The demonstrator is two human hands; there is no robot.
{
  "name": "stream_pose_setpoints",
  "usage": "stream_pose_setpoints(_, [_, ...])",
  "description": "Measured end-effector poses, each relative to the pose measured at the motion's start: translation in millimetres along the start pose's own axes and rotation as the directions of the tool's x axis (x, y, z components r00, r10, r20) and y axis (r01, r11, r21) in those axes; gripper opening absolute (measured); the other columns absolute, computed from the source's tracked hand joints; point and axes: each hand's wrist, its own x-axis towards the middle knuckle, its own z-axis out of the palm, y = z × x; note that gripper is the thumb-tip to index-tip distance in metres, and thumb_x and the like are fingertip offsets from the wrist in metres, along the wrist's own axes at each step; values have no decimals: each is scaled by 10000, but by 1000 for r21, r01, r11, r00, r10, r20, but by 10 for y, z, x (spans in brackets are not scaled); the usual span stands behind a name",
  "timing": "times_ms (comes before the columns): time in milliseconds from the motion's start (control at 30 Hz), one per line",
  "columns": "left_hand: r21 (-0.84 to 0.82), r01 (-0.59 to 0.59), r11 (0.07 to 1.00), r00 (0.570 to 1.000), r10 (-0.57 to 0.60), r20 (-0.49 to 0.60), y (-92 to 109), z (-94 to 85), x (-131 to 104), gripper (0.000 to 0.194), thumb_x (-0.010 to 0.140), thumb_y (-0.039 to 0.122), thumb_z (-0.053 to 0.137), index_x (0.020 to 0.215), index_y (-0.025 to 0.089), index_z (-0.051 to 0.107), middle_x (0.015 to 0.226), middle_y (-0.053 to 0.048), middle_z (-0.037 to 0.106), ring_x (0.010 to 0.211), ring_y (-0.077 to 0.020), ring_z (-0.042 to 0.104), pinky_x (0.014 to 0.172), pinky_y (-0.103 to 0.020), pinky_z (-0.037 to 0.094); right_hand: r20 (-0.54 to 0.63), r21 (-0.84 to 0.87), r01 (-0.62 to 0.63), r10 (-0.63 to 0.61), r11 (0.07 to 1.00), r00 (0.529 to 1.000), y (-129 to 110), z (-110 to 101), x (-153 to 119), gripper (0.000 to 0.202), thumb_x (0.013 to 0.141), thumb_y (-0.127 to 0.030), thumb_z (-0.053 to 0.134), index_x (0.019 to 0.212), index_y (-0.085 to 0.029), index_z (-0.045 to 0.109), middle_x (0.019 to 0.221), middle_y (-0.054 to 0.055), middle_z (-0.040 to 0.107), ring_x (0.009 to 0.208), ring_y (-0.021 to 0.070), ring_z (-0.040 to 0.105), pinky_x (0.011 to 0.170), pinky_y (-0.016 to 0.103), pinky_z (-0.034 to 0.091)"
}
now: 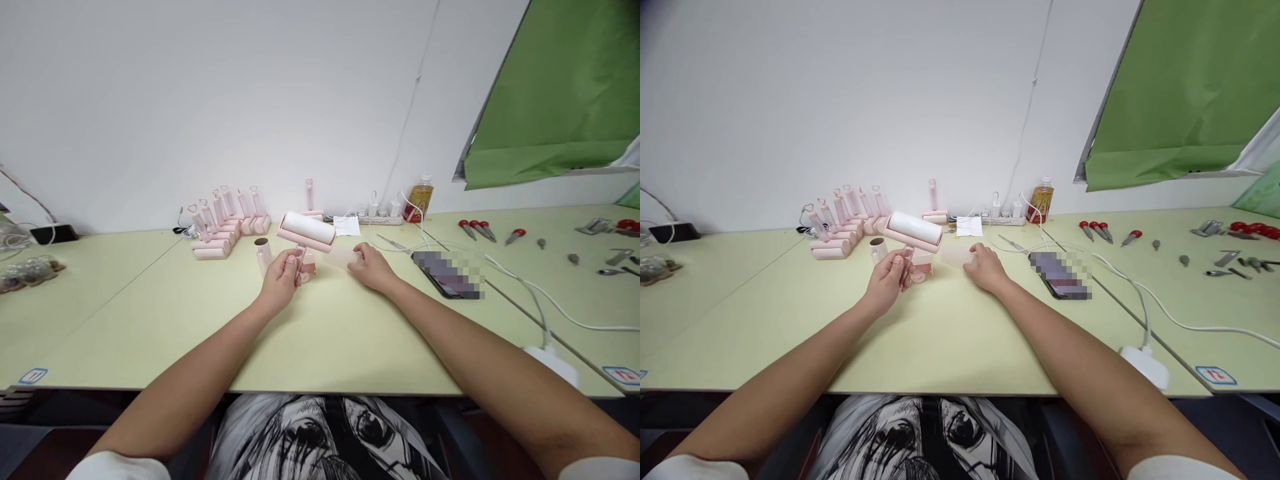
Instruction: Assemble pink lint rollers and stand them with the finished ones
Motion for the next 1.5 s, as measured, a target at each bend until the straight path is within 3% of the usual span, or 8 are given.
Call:
stream_pose_setpoints(100, [62, 26, 998, 999, -28, 35, -12, -17, 2, 407, 887, 553, 460, 1020, 174, 527, 716, 20, 508, 484, -70, 436, 427, -214, 329, -61, 346, -152, 183, 926, 981, 8, -61, 42, 332, 695, -390, 638, 960, -228, 522, 775, 1, 545, 698, 193, 545, 690, 377, 477])
stream_pose_setpoints(167, [134, 51, 990, 993, -65, 99, -15, -25, -8, 395, 905, 530, 430, 1013, 167, 543, 737, 11, 524, 490, -67, 434, 438, -211, 342, 5, 639, -185, 236, 747, 972, -10, -132, 46, 299, 703, -413, 637, 899, -239, 495, 733, -25, 534, 636, 160, 544, 650, 349, 499])
stream_pose_setpoints(267, [234, 53, 971, 975, -102, 199, -29, -27, -34, 406, 922, 514, 381, 1007, 164, 567, 782, -7, 549, 493, -66, 440, 455, -217, 360, 126, 872, -184, 156, 453, 980, -90, -247, -14, 279, 708, -393, 661, 819, -243, 453, 795, -22, 581, 681, 144, 598, 723, 357, 532])
stream_pose_setpoints(367, [274, 38, 961, 961, -111, 255, -60, -21, -55, 418, 922, 518, 366, 1033, 174, 575, 789, -8, 562, 489, -69, 446, 464, -222, 363, 166, 914, -170, 43, 368, 985, -216, -315, -121, 286, 718, -399, 673, 796, -244, 445, 845, -16, 615, 735, 150, 621, 783, 390, 533])
stream_pose_setpoints(967, [321, 68, 945, 944, -165, 284, -86, -34, -55, 426, 921, 487, 380, 1117, 177, 594, 780, -18, 565, 498, -77, 448, 449, -204, 358, 186, 871, -145, -42, 469, 982, -365, -265, -259, 409, 655, -400, 763, 768, -213, 417, 735, -64, 524, 684, 109, 538, 686, 317, 511])
stream_pose_setpoints(1167, [348, 33, 937, 948, -140, 287, -78, -34, -57, 424, 919, 491, 376, 1094, 181, 606, 780, -19, 586, 495, -84, 464, 476, -224, 377, 176, 840, -83, -125, 536, 976, -320, -260, -253, 342, 703, -382, 717, 927, -236, 504, 876, -29, 577, 737, 129, 572, 671, 314, 520])
stream_pose_setpoints(1367, [337, 59, 940, 944, -163, 288, -85, -37, -61, 412, 911, 489, 404, 1110, 183, 594, 759, -6, 571, 472, -74, 452, 447, -213, 359, 363, 741, -134, -225, 658, 904, -336, -222, -298, 493, 756, -390, 684, 1210, -246, 556, 1132, 60, 601, 915, 199, 600, 784, 396, 533])
stream_pose_setpoints(1500, [240, 224, 945, 933, -279, 227, -54, 14, -58, 369, 882, 507, 471, 1086, 202, 511, 725, 22, 559, 407, -66, 450, 382, -203, 332, 199, 471, 160, -282, 867, 939, -374, -199, -343, 537, 797, -396, 630, 1299, -228, 540, 1301, 117, 516, 1153, 293, 511, 937, 483, 450])
